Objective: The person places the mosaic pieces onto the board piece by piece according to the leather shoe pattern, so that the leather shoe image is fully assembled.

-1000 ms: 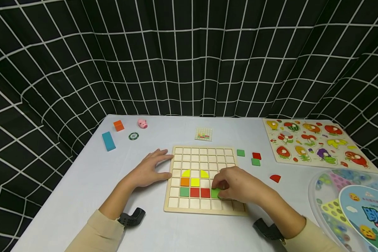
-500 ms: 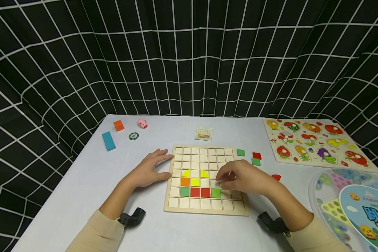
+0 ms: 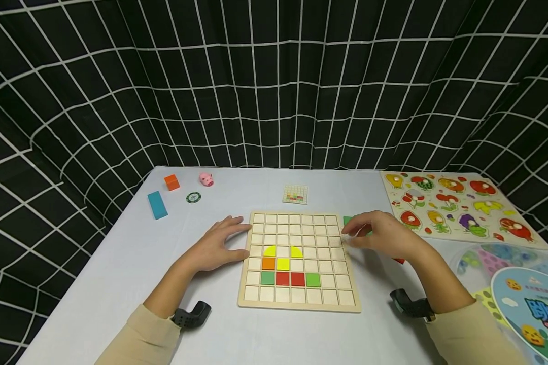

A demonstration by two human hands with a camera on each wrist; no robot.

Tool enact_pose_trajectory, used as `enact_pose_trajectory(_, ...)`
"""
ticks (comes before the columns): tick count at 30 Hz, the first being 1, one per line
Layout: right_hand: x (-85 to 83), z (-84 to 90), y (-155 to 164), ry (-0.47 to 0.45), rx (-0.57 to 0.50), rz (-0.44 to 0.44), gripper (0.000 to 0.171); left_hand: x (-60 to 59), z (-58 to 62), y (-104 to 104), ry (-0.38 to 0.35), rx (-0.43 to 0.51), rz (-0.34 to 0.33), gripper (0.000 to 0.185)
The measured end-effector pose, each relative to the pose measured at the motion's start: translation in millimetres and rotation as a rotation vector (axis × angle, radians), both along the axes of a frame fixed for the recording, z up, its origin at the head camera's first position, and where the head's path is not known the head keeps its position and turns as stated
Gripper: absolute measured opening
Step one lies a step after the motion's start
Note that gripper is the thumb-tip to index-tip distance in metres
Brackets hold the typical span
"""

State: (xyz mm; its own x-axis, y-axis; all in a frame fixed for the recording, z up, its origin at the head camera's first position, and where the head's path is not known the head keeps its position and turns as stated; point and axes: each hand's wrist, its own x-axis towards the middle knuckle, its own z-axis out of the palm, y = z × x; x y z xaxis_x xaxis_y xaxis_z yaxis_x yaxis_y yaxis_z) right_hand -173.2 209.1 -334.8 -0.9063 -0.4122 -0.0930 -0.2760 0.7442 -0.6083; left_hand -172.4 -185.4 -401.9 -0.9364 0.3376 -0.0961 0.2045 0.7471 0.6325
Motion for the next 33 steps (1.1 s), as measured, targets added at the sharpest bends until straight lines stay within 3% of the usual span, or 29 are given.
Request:
enact_pose_trajectory(8,-16.0,-8.2,24,-0.019,0.034,-0.111,0.025,0.0,-0.5,0,0.006,0.003,-0.002,0.066)
enact_pose_trajectory(14,-21.0,-11.8,33,-0.017,0.144,-0.179,0.026,-0.5,-0.2,1,0.002,0.010,-0.008,0.066)
enact_pose_trajectory(22,-23.8,-16.0,35,0.001,0.189,-0.196,0.025,-0.9,-0.3,0,0.016,0.009,-0.011,0.066)
enact_pose_trajectory(33,-24.4,-19.1,33,-0.060,0.202,-0.231,0.026,0.8,3.2,1,0.011,0.026,-0.015,0.067)
